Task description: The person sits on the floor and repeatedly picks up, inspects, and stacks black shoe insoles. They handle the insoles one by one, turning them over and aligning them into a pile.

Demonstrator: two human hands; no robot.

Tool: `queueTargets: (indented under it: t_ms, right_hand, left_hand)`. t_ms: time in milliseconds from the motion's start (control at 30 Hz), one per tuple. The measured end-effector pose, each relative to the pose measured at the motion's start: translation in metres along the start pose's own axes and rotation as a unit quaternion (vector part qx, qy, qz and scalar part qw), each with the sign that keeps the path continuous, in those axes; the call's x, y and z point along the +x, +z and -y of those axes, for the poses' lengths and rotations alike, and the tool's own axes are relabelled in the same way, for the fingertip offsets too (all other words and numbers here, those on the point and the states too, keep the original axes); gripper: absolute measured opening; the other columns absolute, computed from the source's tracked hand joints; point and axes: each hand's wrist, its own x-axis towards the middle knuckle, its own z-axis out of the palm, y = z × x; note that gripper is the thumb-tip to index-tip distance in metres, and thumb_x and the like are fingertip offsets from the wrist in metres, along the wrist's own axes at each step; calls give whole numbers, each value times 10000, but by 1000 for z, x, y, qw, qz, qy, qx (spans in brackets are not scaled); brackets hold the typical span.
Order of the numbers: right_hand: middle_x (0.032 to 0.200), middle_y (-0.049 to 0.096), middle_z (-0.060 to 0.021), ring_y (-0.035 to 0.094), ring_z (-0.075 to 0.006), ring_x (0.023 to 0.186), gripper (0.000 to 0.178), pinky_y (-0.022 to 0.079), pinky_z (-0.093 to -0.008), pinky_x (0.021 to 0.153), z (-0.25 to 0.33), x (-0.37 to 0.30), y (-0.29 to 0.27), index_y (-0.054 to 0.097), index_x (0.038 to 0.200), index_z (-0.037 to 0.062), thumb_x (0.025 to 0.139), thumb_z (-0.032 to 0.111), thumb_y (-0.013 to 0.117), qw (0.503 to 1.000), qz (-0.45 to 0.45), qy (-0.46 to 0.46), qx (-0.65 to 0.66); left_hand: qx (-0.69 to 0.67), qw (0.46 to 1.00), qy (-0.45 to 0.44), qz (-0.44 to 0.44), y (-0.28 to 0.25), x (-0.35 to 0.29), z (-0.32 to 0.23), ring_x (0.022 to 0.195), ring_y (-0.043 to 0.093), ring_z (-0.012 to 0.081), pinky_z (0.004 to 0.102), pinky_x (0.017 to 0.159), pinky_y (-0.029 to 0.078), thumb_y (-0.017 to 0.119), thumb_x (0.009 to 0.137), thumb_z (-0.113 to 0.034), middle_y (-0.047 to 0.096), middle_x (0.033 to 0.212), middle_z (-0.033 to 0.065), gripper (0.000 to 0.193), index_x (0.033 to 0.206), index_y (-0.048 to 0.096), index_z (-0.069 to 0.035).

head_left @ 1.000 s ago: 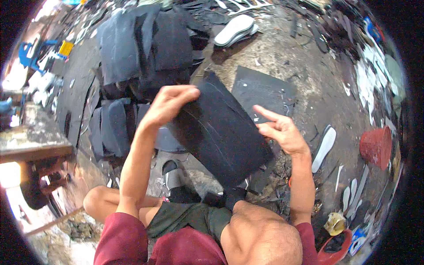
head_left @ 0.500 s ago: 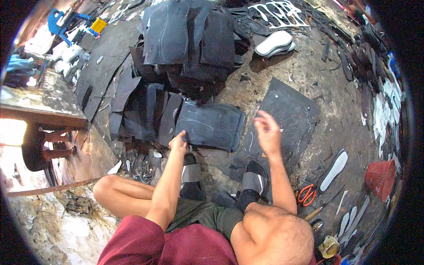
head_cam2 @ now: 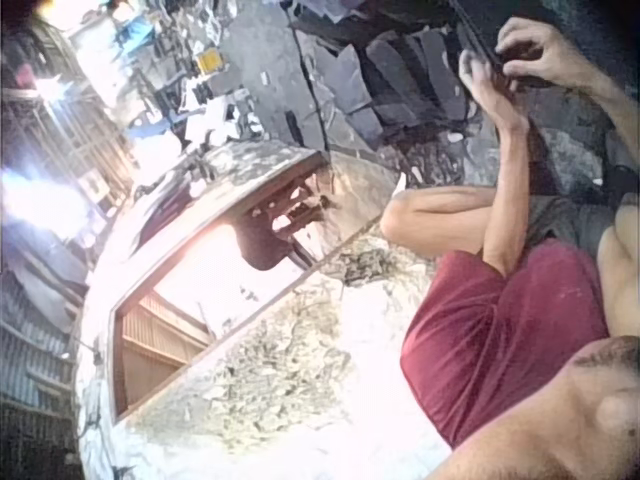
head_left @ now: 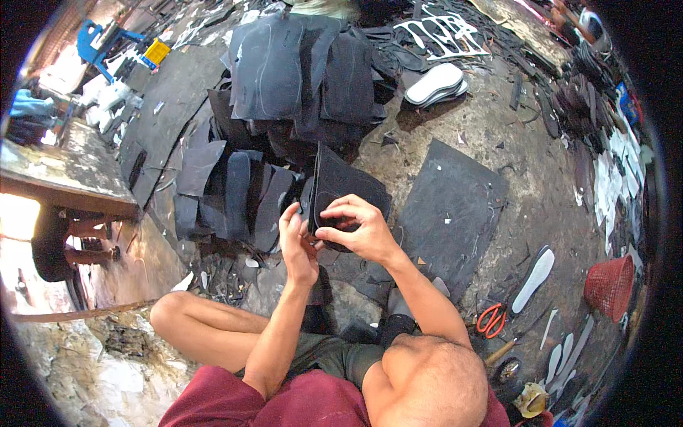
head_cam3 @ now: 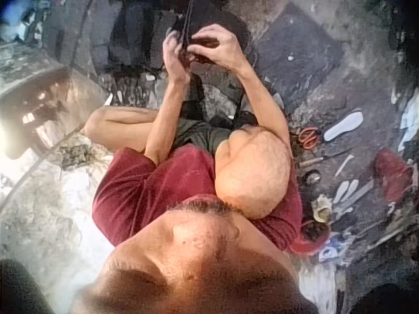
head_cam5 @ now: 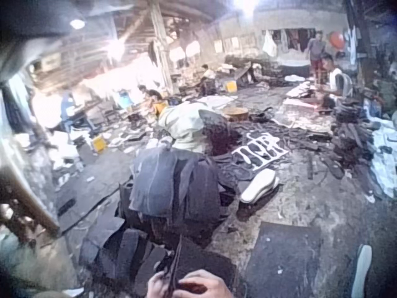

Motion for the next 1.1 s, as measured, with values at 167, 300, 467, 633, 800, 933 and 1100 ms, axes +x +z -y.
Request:
queueTargets:
  t_ms: [167,300,467,633,800,933,1100]
  right_hand:
    - [835,662,-89,624,-124,742,151,507,-295,662,-12,-29,-8,661,979,0,964,143,613,983,-148,110,10]
    - [900,652,-58,619,-135,851,140,504,-284,769,-128,-92,-112,651,1030,-2,982,53,531,873,-430,212,-94]
    - [1076,643,-48,509,-89,805,194,453,-253,768,-37,-99,-81,620,1104,8,1035,141,496,921,-359,139,60]
    - [1061,693,-183,690,-328,889,92,543,-391,792,27,-55,-48,604,1026,29,982,97,561,968,-172,-97,-152]
    - [823,588,17,518,-66,749,158,447,-246,657,6,-50,-62,628,1004,33,1014,180,569,932,-339,114,60]
    - [897,613,4,534,-91,797,219,460,-263,738,-104,-120,-138,676,1048,6,982,201,600,804,-553,210,56]
    - [924,625,-36,579,-150,864,237,477,-317,807,-157,-235,-183,627,1028,-4,1005,224,568,665,-713,184,-129]
  left_hand:
    - [154,987,-24,-32,-8,27,-5,694,615,49,213,530,468,706,923,-153,706,874,4,130,990,735,-46]
    - [242,956,113,-119,-71,82,16,624,566,60,229,533,441,662,950,-168,683,833,-3,161,984,720,-21]
    - [202,977,41,-63,-27,52,20,711,584,68,270,587,472,657,947,-193,663,818,-28,144,947,714,-61]
    - [163,984,4,72,86,-25,-1,829,570,64,206,741,436,746,890,-165,633,908,-19,312,1146,641,-21]
    - [228,962,146,-29,36,6,-17,894,614,97,233,783,507,752,842,-1,670,1082,57,362,1187,642,-6]
    - [142,986,21,-85,-44,64,-49,841,646,148,293,689,481,721,851,2,692,1058,48,484,1307,574,-66]
    - [203,953,30,-221,-123,123,18,932,630,168,363,728,521,679,852,32,684,1099,71,466,1302,601,-62]
